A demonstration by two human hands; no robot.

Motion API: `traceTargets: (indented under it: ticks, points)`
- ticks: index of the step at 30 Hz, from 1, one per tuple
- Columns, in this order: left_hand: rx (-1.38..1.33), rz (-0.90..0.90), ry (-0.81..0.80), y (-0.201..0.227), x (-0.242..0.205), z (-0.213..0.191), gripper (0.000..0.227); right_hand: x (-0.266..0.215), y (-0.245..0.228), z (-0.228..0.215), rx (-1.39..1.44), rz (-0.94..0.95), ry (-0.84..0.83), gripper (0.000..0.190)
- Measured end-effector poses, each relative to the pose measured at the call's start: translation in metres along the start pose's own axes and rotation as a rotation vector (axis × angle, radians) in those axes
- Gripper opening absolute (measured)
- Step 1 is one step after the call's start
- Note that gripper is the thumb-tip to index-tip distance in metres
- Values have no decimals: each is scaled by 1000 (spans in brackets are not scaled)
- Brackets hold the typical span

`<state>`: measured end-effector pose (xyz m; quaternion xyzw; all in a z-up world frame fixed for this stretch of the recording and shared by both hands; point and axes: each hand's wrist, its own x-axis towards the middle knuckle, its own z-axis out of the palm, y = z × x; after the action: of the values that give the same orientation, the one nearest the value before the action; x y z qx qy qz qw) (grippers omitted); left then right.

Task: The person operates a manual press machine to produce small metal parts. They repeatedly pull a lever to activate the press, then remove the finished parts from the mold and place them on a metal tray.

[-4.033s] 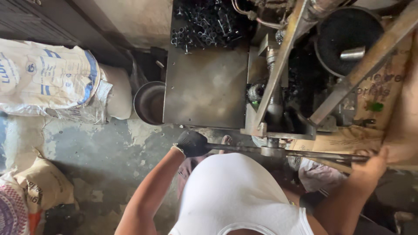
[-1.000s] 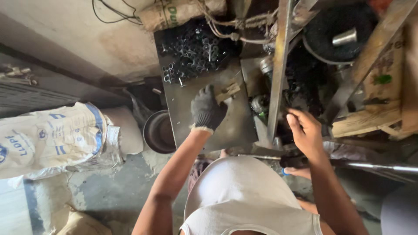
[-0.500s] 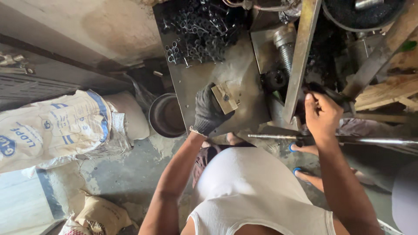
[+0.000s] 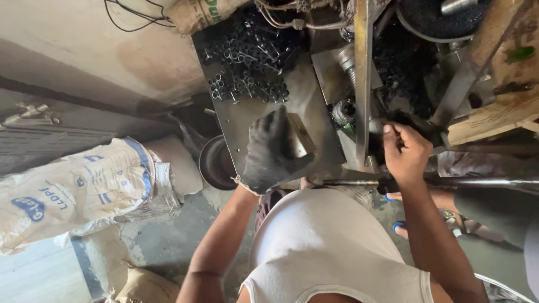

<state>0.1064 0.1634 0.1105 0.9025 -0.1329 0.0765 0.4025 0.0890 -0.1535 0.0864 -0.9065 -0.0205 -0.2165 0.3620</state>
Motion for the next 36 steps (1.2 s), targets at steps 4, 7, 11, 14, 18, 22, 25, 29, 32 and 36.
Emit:
traceTargets:
  ticks: [4,7,11,14,18,22,25,29,32,36]
  points:
    - [386,148,-232,-7,13,25,104,-1,3,-2,-12,18,-31,12]
    - [487,134,-305,-17,10,40,108,1,2,0,22,1,-32,12]
    - [488,113,-360,-30,-1,52,112,0,-1,-1,4,11,-26,13]
    - [445,212,-289,-37,-2,52,108,2,-2,-1,-6,-7,-23,13]
    - [455,199,-326,-33,3,52,102,0,-3,-2,25,-28,-34,13]
    - [453,179,-235,-20,-1,31,99,5,-3,-1,51,27,-71,13]
    - [415,128,-165,-13,-27,5,97,2,-1,-2,29,-32,-61,12]
    - [454,103,-161,-18,-49,-17,95,0,2,-1,29,-9,-63,12]
    - [474,114,-151,-28,-61,-17,93,1,5,0,27,-24,-71,12]
    - [489,99,-256,-45,-59,5,72,3,4,1,-11,-65,-65,12]
